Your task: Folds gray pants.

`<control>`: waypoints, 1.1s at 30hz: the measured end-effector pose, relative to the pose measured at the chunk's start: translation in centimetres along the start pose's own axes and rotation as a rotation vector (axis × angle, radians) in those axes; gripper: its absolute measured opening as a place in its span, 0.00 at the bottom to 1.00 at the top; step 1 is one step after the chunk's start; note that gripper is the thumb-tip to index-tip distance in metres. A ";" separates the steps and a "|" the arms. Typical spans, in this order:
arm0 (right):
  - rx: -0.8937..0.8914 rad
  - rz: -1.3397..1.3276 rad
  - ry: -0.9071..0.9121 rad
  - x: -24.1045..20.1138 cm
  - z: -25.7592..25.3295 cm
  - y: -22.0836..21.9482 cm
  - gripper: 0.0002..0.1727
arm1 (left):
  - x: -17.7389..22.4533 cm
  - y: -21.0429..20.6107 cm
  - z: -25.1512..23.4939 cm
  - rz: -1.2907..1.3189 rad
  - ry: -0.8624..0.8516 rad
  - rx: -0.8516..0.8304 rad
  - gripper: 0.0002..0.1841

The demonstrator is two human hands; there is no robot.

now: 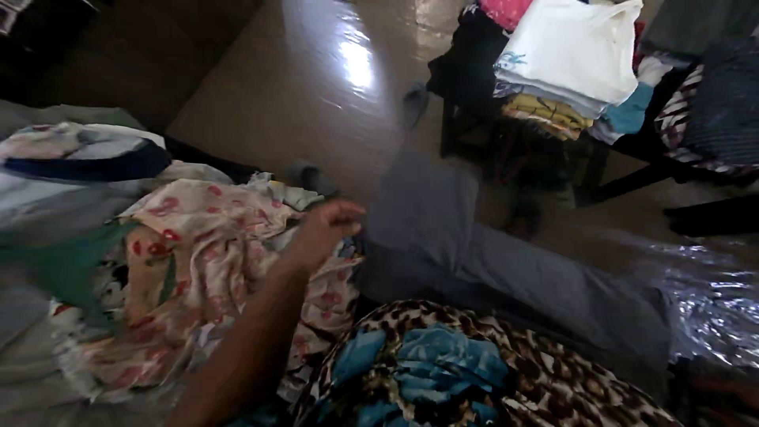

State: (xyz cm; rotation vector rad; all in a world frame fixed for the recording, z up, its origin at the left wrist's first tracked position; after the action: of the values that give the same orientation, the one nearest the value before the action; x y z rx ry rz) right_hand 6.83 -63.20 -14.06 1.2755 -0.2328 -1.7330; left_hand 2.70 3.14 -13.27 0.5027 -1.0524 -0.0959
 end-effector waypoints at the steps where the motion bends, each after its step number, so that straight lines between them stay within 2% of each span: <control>1: -0.039 0.037 -0.010 -0.1 -0.4 -1.3 0.22 | -3.2 -0.9 0.7 0.032 0.041 -0.059 0.17; 2: -0.067 0.052 0.024 -0.8 -1.3 -2.3 0.20 | -5.6 -1.8 1.0 0.091 0.080 -0.087 0.19; 4: -0.091 0.062 0.144 -4.1 -3.9 -3.8 0.16 | -7.7 -2.8 1.4 0.214 0.105 -0.035 0.20; 6: -0.166 0.042 0.278 -8.6 -7.2 -5.7 0.14 | -7.1 -3.0 1.2 0.202 0.064 0.043 0.19; 8: -0.334 -0.041 0.368 -13.6 -10.3 -8.4 0.18 | -5.3 -3.1 0.8 0.054 0.027 0.040 0.20; 10: -0.504 -0.208 0.335 -18.2 -13.0 -11.6 0.22 | -3.5 -3.4 0.0 -0.056 -0.003 0.025 0.19; 14: -0.554 -0.459 0.202 -23.2 -17.7 -17.0 0.24 | -1.4 -4.6 -2.1 -0.055 0.014 -0.012 0.18; 17: -0.527 -0.467 0.103 -24.1 -19.6 -19.8 0.23 | -1.6 -5.0 -2.9 0.004 0.038 -0.084 0.18; 19: -0.515 -0.435 0.109 -24.2 -19.7 -20.6 0.22 | -1.2 -5.0 -2.5 0.058 0.033 -0.164 0.17; 24: -0.329 -0.518 0.297 -24.7 -19.3 -19.0 0.22 | -0.6 -4.1 -1.2 0.295 -0.039 -0.303 0.22; 28: -0.244 -0.737 0.434 -26.0 -18.4 -17.1 0.27 | 0.4 -2.9 1.2 0.446 -0.162 -0.298 0.29; 31: -0.337 -0.701 0.386 -25.5 -18.2 -17.9 0.28 | -0.5 -2.3 2.5 0.265 -0.177 -0.284 0.36; 33: -0.453 -0.545 0.293 -24.5 -18.1 -19.3 0.28 | -2.6 -2.3 2.4 0.069 -0.056 -0.286 0.34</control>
State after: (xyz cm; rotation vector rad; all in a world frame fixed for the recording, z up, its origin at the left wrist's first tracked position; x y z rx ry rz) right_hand 11.24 -27.63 -18.20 1.2922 0.7003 -1.8598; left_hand -0.27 1.08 -15.43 0.2052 -1.0884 -0.1974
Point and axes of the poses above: each hand's wrist, its own z-axis away from the middle knuckle, its own y-axis out of the back of the hand, x = y × z, the point moved 5 cm from there along -z, towards the middle knuckle, and after that the axes turned 7 degrees about y, right-handed, at the moved point
